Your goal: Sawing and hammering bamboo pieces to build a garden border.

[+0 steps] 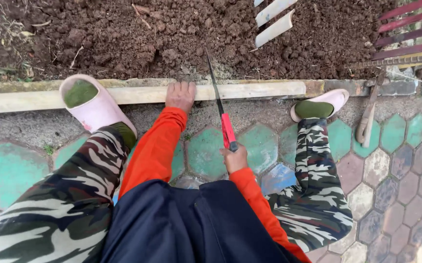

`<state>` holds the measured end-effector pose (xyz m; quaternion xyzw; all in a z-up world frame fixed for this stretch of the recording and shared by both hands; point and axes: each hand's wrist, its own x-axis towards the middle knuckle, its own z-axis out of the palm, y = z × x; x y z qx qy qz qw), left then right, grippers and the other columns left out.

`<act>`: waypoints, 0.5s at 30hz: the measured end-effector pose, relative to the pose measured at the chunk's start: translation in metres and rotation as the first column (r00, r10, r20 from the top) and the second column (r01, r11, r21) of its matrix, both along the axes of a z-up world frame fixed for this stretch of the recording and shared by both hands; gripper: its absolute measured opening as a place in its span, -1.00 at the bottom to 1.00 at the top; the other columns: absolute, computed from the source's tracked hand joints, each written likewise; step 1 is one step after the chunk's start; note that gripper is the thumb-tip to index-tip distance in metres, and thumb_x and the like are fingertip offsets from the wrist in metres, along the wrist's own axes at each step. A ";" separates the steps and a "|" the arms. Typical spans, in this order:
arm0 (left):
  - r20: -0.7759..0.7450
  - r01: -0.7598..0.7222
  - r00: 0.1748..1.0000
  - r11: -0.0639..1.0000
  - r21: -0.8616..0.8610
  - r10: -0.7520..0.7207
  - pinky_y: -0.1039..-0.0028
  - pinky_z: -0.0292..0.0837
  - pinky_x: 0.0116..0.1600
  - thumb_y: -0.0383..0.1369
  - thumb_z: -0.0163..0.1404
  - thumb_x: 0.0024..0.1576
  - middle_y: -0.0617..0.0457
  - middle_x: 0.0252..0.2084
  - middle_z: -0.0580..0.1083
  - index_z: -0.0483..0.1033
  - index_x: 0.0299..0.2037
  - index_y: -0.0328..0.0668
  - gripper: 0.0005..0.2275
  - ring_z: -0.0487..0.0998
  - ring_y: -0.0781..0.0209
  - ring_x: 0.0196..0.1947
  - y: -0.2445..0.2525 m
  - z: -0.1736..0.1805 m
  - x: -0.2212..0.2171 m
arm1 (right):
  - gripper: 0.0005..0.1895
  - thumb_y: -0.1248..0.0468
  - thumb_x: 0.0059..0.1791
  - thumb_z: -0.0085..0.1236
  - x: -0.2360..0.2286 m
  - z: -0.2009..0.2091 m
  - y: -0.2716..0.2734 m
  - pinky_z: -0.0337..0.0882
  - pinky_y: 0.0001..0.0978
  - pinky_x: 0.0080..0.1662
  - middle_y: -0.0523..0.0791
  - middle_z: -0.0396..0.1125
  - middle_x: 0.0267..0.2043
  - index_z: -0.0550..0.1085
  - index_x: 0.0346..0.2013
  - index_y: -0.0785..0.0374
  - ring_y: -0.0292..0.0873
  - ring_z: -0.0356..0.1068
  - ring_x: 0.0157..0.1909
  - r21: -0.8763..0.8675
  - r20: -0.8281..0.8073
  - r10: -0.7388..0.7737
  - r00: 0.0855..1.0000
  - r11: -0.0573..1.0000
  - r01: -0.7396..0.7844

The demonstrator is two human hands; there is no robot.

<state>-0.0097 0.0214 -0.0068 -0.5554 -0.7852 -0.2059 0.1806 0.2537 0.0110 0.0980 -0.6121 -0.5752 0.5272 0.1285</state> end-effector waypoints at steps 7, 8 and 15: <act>0.048 0.008 0.999 0.986 -0.166 0.000 0.18 0.39 0.00 -0.44 -0.01 0.07 0.01 -0.33 0.42 0.49 -0.08 -0.18 -0.78 0.48 0.06 -0.26 0.005 -0.019 0.004 | -0.86 0.38 -0.19 0.20 -0.038 -0.019 0.042 0.26 -0.22 -0.57 -0.13 0.22 -0.68 0.40 -0.57 0.32 -0.18 0.26 -0.70 0.015 0.021 0.042 0.999 0.999 -0.042; 0.069 0.017 0.998 0.981 -0.193 -0.004 0.16 0.38 0.03 -0.43 -0.01 0.09 0.00 -0.31 0.43 0.48 -0.05 -0.18 -0.78 0.48 0.04 -0.24 0.006 -0.022 0.004 | -0.83 0.36 -0.19 0.24 -0.029 -0.019 0.035 0.26 -0.21 -0.57 -0.12 0.25 -0.68 0.41 -0.58 0.34 -0.18 0.26 -0.69 0.041 0.084 0.046 0.995 0.998 -0.049; 0.052 0.020 0.999 0.990 -0.142 -0.013 0.17 0.35 0.09 -0.41 -0.01 0.08 0.00 -0.26 0.44 0.48 0.01 -0.16 -0.73 0.47 0.03 -0.20 0.002 -0.008 0.001 | -0.88 0.34 -0.20 0.21 0.002 0.005 0.006 0.33 -0.23 -0.53 -0.11 0.31 -0.68 0.45 -0.53 0.34 -0.16 0.34 -0.66 0.013 0.110 0.061 0.992 0.998 -0.063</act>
